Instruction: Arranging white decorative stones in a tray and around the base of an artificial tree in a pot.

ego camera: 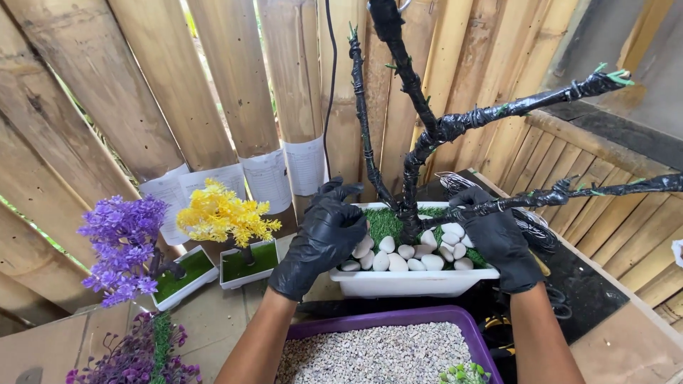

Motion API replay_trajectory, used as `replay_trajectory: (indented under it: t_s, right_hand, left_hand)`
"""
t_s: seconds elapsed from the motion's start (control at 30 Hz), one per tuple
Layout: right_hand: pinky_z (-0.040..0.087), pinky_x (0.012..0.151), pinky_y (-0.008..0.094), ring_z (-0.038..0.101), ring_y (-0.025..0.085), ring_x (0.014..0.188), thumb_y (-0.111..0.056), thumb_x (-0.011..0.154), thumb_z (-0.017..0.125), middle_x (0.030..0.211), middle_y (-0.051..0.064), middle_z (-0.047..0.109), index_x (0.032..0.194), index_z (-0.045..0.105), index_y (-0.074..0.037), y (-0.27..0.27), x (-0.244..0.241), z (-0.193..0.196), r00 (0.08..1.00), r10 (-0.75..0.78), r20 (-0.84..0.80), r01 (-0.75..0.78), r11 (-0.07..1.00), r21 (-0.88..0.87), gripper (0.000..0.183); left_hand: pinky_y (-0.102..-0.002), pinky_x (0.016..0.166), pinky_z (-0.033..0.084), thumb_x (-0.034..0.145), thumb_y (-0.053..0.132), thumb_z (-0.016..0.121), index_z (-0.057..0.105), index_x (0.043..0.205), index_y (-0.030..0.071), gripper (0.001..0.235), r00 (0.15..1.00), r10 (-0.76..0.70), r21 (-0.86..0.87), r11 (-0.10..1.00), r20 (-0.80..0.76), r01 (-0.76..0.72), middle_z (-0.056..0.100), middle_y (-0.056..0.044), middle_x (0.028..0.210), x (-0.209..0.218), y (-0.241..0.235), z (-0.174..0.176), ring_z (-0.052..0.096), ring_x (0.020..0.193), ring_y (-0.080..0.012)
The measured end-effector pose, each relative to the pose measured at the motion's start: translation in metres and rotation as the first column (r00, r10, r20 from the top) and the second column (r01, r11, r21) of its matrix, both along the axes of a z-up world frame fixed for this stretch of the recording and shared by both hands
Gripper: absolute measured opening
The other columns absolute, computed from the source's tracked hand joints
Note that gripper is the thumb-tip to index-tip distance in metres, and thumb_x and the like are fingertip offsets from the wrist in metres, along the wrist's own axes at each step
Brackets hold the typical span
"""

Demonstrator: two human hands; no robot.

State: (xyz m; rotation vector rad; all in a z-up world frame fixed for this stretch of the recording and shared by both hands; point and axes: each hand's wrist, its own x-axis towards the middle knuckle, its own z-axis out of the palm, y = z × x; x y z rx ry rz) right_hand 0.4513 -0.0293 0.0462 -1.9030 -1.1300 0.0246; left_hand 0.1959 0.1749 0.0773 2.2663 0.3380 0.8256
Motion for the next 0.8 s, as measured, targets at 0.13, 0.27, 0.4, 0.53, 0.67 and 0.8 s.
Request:
replay_trajectory:
  t_s: [0.13, 0.27, 0.4, 0.53, 0.67, 0.8]
  right_hand:
    - [0.049, 0.094, 0.041, 0.066, 0.043, 0.104, -0.009, 0.102, 0.060, 0.104, 0.030, 0.071, 0.118, 0.069, 0.007, -0.008, -0.028, 0.029, 0.984, 0.046, 0.173, -0.035, 0.997, -0.068, 0.024]
    - [0.047, 0.098, 0.037, 0.066, 0.037, 0.108, -0.020, 0.102, 0.062, 0.113, 0.020, 0.070, 0.117, 0.069, -0.004, -0.006, 0.009, -0.003, 0.961, 0.059, 0.272, -0.027, 0.992, -0.121, 0.023]
    - [0.051, 0.091, 0.038, 0.066, 0.017, 0.106, -0.031, 0.104, 0.056, 0.112, -0.003, 0.073, 0.117, 0.066, -0.022, 0.000, -0.021, 0.010, 0.982, -0.189, 0.013, 0.189, 0.972, -0.137, 0.019]
    - [0.042, 0.103, 0.023, 0.063, 0.033, 0.117, -0.015, 0.107, 0.049, 0.118, 0.025, 0.069, 0.130, 0.060, 0.011, 0.001, -0.027, 0.013, 0.970, -0.055, 0.238, 0.054, 0.998, 0.008, 0.035]
    - [0.048, 0.102, 0.037, 0.069, 0.029, 0.111, -0.039, 0.108, 0.050, 0.110, 0.009, 0.073, 0.119, 0.067, -0.018, 0.001, -0.006, 0.011, 0.978, -0.096, 0.187, 0.135, 0.968, -0.211, 0.029]
    - [0.051, 0.096, 0.037, 0.070, 0.028, 0.107, -0.041, 0.107, 0.056, 0.103, 0.004, 0.074, 0.113, 0.067, -0.025, -0.002, -0.006, 0.009, 0.992, -0.097, 0.082, 0.110, 0.979, -0.173, 0.021]
  left_hand:
    - [-0.055, 0.116, 0.038, 0.082, 0.024, 0.079, 0.082, 0.094, 0.018, 0.014, 0.997, -0.082, 0.102, 0.991, -0.003, 0.082, 0.065, -0.011, 0.141, -0.003, -0.017, 0.014, 0.043, 0.143, -0.0470]
    - [-0.052, 0.118, 0.038, 0.077, 0.023, 0.081, 0.078, 0.080, 0.019, 0.006, 0.976, -0.180, 0.240, 0.949, -0.120, 0.205, 0.070, -0.003, 0.114, -0.009, -0.018, 0.018, 0.054, 0.132, -0.0381]
    - [-0.050, 0.124, 0.029, 0.074, 0.018, 0.085, 0.073, 0.066, 0.017, 0.015, 0.951, -0.289, 0.412, 0.857, -0.110, 0.308, 0.077, 0.004, 0.074, -0.012, -0.009, 0.009, 0.071, 0.115, -0.0251]
    - [-0.052, 0.117, 0.039, 0.074, 0.036, 0.084, 0.077, 0.082, 0.027, 0.015, 0.958, -0.159, 0.263, 0.939, -0.240, 0.222, 0.066, -0.004, 0.124, -0.014, -0.023, 0.023, 0.050, 0.136, -0.0389]
    - [-0.053, 0.116, 0.040, 0.080, 0.038, 0.080, 0.080, 0.091, 0.033, 0.012, 0.931, -0.197, 0.205, 0.942, -0.306, 0.266, 0.061, -0.008, 0.146, -0.008, -0.029, 0.029, 0.039, 0.147, -0.0458]
    - [-0.055, 0.120, 0.032, 0.084, 0.032, 0.078, 0.080, 0.099, 0.033, 0.015, 0.905, -0.233, 0.210, 0.924, -0.356, 0.321, 0.051, -0.010, 0.157, 0.010, -0.021, -0.007, 0.031, 0.151, -0.0461]
